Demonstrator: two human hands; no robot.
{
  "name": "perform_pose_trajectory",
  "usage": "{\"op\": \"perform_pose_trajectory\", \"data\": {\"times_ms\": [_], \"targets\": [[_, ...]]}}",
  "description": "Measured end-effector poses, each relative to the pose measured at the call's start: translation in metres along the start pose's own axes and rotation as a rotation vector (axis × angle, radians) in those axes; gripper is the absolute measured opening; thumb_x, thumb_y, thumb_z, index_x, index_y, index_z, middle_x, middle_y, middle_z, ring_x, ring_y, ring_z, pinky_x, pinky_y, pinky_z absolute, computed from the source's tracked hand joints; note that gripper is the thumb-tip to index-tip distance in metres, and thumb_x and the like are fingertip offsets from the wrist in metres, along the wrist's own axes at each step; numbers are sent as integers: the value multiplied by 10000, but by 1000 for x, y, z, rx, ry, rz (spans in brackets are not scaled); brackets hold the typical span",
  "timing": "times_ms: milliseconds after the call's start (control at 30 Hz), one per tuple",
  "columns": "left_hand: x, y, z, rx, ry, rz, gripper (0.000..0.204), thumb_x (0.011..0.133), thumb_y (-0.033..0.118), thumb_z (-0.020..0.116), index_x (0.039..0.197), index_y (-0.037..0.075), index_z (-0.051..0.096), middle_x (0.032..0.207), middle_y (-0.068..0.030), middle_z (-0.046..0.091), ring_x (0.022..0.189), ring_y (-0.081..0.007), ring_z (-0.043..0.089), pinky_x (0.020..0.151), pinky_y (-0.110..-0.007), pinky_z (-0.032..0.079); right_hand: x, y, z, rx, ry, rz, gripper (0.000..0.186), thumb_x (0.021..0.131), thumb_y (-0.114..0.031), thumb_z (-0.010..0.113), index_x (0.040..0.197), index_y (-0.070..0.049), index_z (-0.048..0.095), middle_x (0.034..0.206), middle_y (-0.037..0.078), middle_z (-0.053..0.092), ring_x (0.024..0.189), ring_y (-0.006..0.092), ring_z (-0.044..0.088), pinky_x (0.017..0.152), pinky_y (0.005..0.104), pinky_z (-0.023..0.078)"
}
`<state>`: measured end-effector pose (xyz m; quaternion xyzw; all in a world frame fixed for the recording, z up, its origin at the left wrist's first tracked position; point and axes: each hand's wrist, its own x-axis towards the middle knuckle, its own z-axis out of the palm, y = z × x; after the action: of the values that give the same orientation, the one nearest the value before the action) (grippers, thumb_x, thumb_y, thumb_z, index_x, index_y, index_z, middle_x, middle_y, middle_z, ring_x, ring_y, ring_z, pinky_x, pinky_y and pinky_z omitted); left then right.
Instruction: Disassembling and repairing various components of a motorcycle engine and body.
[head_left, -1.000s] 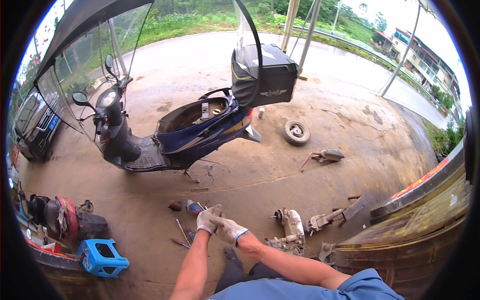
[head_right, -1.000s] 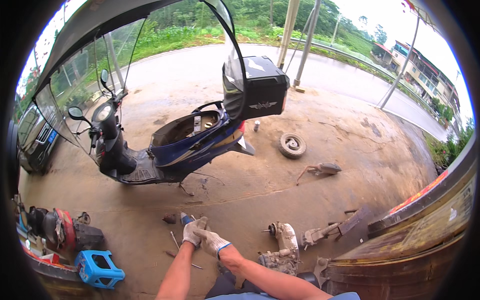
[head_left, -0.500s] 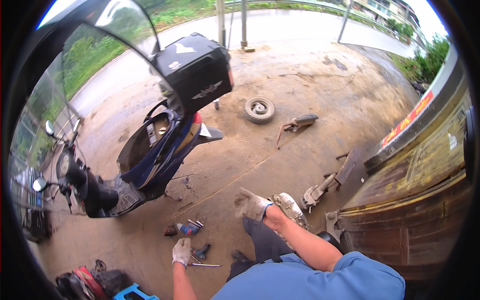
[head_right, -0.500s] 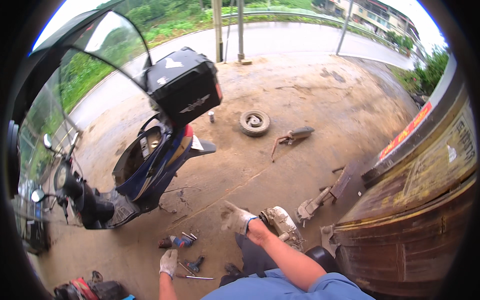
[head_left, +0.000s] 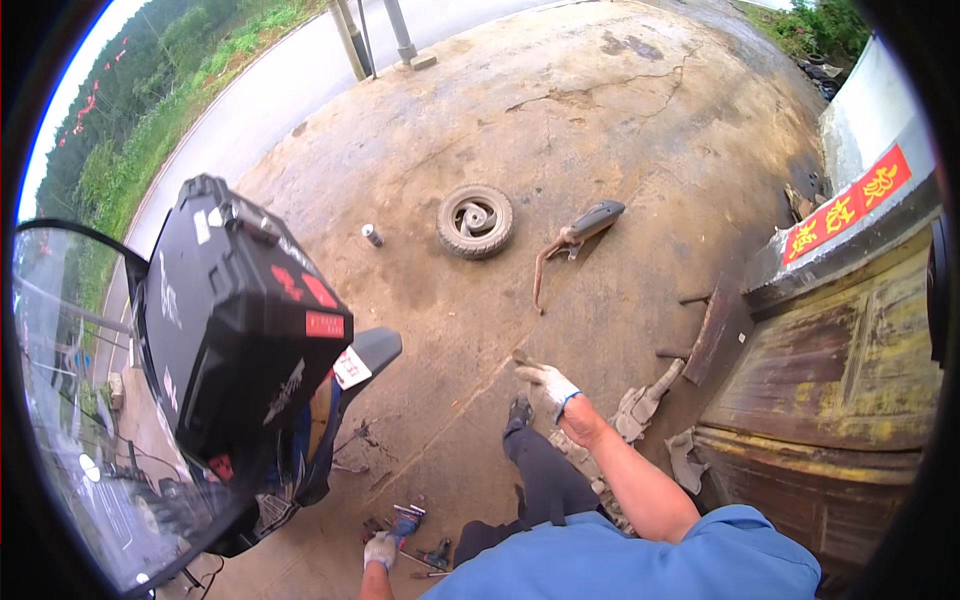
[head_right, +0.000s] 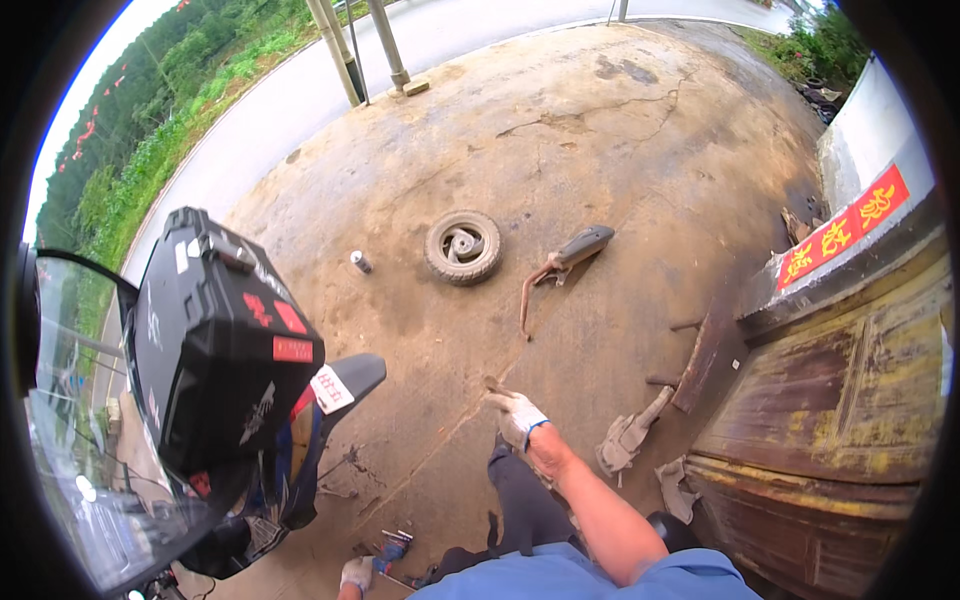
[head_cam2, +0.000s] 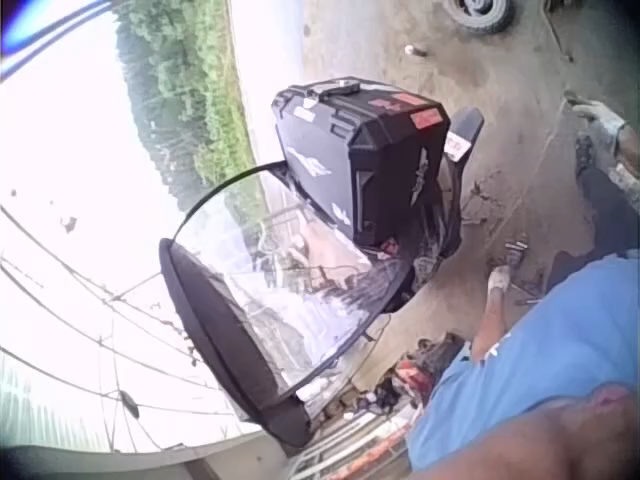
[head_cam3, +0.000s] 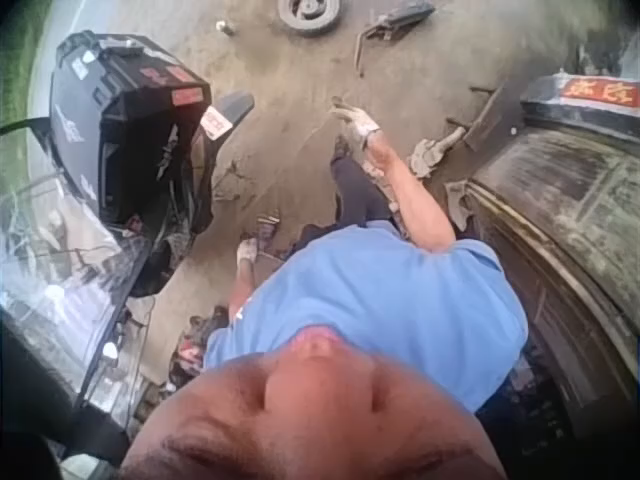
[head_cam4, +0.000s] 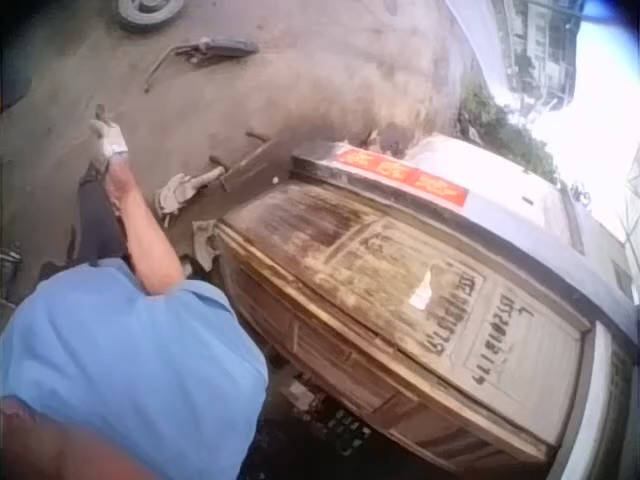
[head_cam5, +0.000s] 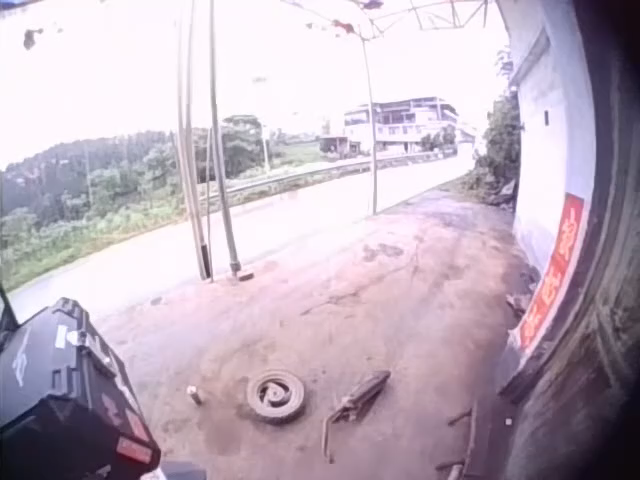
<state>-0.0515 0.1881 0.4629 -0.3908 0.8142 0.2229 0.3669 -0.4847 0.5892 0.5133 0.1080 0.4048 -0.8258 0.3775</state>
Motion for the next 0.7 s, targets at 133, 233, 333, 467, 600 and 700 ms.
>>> {"op": "perform_pose_trajectory", "data": {"times_ms": [133,233,333,467,600,700], "targets": [[81,292,-123,-55,77,407,466,1001,468,609,1149,59,778,1201,-257,732,1161,-430,692,980,-505,534,65,-61,21,-156,-134,-174,538,1134,-238,508,1619,-20,427,1653,84,483,1514,203,450,1237,334,348],[77,495,-179,93,3,953,441,921,478,727,1029,53,774,953,-206,737,952,-408,712,846,-482,555,99,-100,29,-102,-46,-225,542,1136,-245,493,1621,-15,414,1662,92,473,1528,211,439,1240,335,346],[54,629,-200,300,-142,1195,376,918,418,681,952,54,771,963,-207,756,937,-413,727,826,-507,564,115,-141,22,-70,17,-257,554,1138,-254,472,1631,-14,394,1679,101,452,1548,224,420,1251,340,337],[68,717,-212,312,-167,1351,332,910,356,642,935,50,769,945,-215,753,933,-428,726,823,-530,564,138,-188,-15,67,138,-414,550,1136,-263,493,1630,-40,401,1643,98,493,1464,214,501,1229,353,389],[101,778,-201,313,-363,1568,281,871,309,656,897,43,739,928,-213,741,907,-428,720,815,-525,568,191,-211,-87,236,462,-359,478,1052,-157,645,1497,-21,536,1465,97,652,1275,250,657,1109,377,508],[143,834,-194,387,-484,1729,270,870,296,656,883,51,770,887,-213,745,876,-426,732,801,-522,574,258,-229,-148,72,561,-372,245,996,-180,668,1165,-8,712,1260,184,735,1157,337,702,1077,433,532]]}}
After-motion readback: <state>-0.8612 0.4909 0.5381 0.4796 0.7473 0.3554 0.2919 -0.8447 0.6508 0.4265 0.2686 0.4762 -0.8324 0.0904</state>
